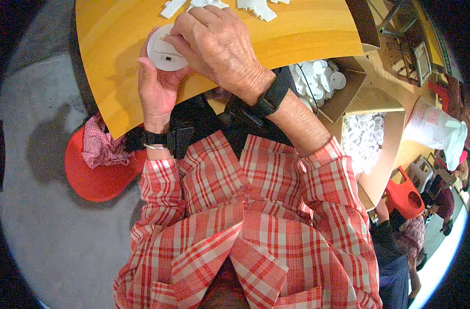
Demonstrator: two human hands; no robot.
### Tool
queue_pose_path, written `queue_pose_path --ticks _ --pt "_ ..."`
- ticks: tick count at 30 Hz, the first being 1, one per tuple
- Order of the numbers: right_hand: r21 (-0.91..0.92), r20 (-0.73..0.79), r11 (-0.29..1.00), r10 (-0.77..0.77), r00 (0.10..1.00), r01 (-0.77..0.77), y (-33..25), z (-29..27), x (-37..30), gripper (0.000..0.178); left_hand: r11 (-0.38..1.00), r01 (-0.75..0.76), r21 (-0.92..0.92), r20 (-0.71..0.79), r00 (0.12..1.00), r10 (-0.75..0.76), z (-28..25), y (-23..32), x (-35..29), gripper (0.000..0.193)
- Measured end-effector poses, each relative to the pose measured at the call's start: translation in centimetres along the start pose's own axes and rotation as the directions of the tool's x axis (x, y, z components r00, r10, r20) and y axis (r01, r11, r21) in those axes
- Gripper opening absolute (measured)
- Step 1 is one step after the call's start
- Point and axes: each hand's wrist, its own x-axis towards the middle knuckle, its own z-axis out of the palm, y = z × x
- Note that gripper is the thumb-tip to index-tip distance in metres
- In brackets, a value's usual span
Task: Assembling and sorting small white plastic circular components into boxes.
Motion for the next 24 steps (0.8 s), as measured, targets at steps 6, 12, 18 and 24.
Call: queue_pose_path --ticks 6,12,18,24 --pt "0.019 0.01 1.0 -0.006 1.0 0.006 -0.2 -0.3 0.0 0.011 1.0 -0.004 -0.018 0.003 1.0 0.005 -0.1 0.1 0.0 0.065" --pt "0.21 0.117 0.965 0.133 0.984 -0.155 0.4 -1.0 -1.1 0.01 1.0 0.024 -0.011 -0.009 1.0 -0.024 -0.3 0.0 -0.2 0.064" --pt "0.363 0.217 0.888 0.213 0.953 -0.281 0.7 -1.4 -1.0 0.014 1.0 0.008 0.005 -0.015 1.0 -0.008 -0.1 0.0 -0.1 0.064" --pt "0.459 0.254 0.823 0.238 0.938 -0.333 1.5 -1.2 -1.6 0.016 1.0 0.015 0.019 0.016 1.0 -0.015 -0.2 0.0 0.1 0.065"
